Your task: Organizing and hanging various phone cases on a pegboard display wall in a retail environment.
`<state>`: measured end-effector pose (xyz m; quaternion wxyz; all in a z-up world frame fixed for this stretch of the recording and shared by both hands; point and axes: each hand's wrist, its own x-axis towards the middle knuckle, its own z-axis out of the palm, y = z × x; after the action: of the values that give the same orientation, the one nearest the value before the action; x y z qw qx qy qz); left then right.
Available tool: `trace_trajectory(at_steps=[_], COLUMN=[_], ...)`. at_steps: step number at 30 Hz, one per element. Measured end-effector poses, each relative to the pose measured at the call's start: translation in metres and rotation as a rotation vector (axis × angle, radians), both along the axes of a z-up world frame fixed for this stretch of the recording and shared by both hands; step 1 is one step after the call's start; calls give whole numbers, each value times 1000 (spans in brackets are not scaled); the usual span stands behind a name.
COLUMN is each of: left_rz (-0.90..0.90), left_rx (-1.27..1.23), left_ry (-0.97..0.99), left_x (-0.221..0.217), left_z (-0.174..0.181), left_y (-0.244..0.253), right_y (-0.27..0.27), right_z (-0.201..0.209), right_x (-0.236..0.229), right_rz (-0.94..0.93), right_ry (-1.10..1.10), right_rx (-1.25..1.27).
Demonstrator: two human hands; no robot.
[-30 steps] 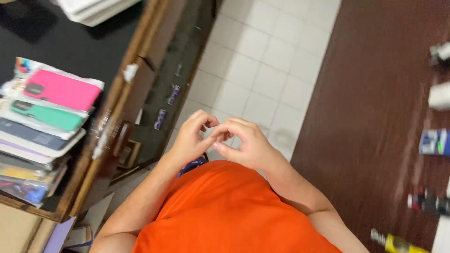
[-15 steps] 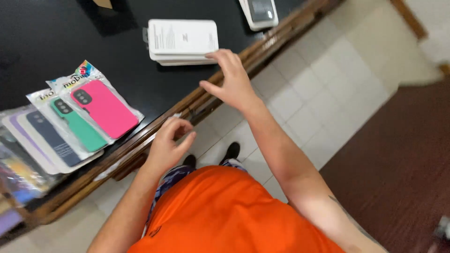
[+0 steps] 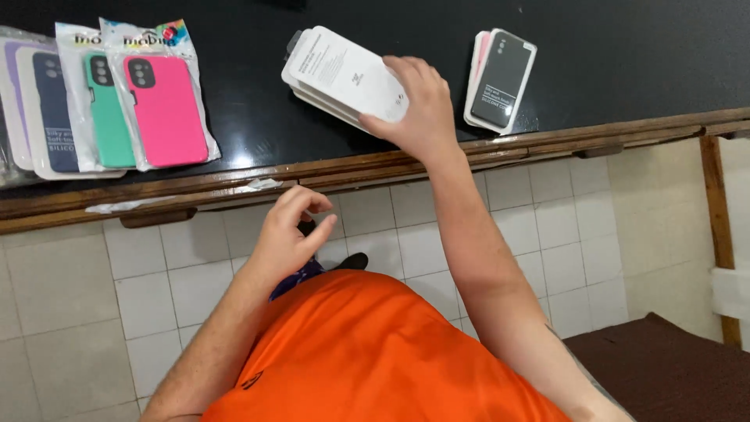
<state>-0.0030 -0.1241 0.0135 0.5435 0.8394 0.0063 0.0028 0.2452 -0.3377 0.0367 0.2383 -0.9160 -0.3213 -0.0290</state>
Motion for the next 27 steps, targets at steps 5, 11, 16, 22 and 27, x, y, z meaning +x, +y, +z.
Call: trace_trajectory(at_steps=[5, 11, 16, 22, 27], left_rz=[125, -380, -625, -999, -1309], left_rx=[-196, -803, -822, -772, -671], left_ry=[-65, -44, 41, 173, 247], left_x=[47, 133, 163, 156, 116], left_z=[-9, 30, 60, 57, 51], left_y=[1, -56, -101, -146, -163], right_y=[-48, -76, -83, -94, -47], right_z=[-21, -40, -19, 21, 43], right_x=[-53, -150, -202, -283, -353], right_rz=[192, 309, -100, -791, -1084], right_ry=[726, 1351, 843, 251, -24], right_rx=[1028, 1636, 1574, 1268, 1196])
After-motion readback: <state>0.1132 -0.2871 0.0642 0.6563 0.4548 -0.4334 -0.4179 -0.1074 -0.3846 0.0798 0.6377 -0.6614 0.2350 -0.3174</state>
